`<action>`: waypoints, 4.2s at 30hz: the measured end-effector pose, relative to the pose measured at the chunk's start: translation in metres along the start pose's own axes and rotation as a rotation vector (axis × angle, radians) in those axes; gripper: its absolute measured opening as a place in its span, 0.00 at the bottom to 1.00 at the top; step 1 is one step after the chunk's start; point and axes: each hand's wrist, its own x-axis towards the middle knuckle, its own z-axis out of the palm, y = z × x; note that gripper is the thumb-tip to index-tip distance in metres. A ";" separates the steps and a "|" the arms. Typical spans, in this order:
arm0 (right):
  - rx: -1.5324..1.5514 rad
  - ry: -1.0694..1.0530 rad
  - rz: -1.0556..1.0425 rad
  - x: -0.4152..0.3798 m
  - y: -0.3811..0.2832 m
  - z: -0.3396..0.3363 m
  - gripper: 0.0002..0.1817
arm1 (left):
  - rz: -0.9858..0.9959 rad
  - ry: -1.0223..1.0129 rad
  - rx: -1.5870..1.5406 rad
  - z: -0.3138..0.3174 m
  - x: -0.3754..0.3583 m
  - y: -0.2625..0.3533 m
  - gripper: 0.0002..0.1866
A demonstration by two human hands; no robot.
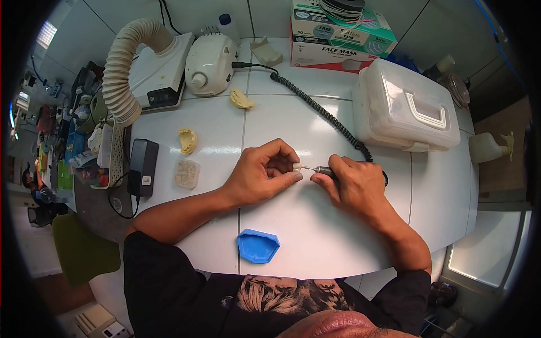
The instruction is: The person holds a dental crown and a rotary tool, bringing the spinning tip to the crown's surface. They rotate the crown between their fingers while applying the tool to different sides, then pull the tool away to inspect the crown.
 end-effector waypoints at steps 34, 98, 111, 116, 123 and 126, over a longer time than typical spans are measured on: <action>-0.035 -0.032 0.098 -0.006 0.000 -0.004 0.34 | 0.087 -0.024 0.044 0.004 0.003 -0.008 0.15; -0.071 -0.041 -0.105 0.001 0.016 -0.007 0.32 | 0.177 -0.087 0.116 0.004 0.001 -0.008 0.13; -0.034 0.008 -0.140 0.002 0.017 -0.001 0.31 | 0.140 -0.088 0.161 0.004 0.000 -0.003 0.14; -0.024 -0.005 -0.143 0.003 0.019 -0.001 0.31 | 0.163 -0.095 0.104 0.004 0.001 -0.006 0.13; -0.038 -0.001 -0.154 0.004 0.017 -0.001 0.31 | 0.147 -0.093 0.098 0.004 0.001 -0.006 0.13; -0.047 -0.006 -0.155 0.004 0.018 -0.001 0.32 | 0.152 -0.098 0.111 0.004 0.001 -0.004 0.13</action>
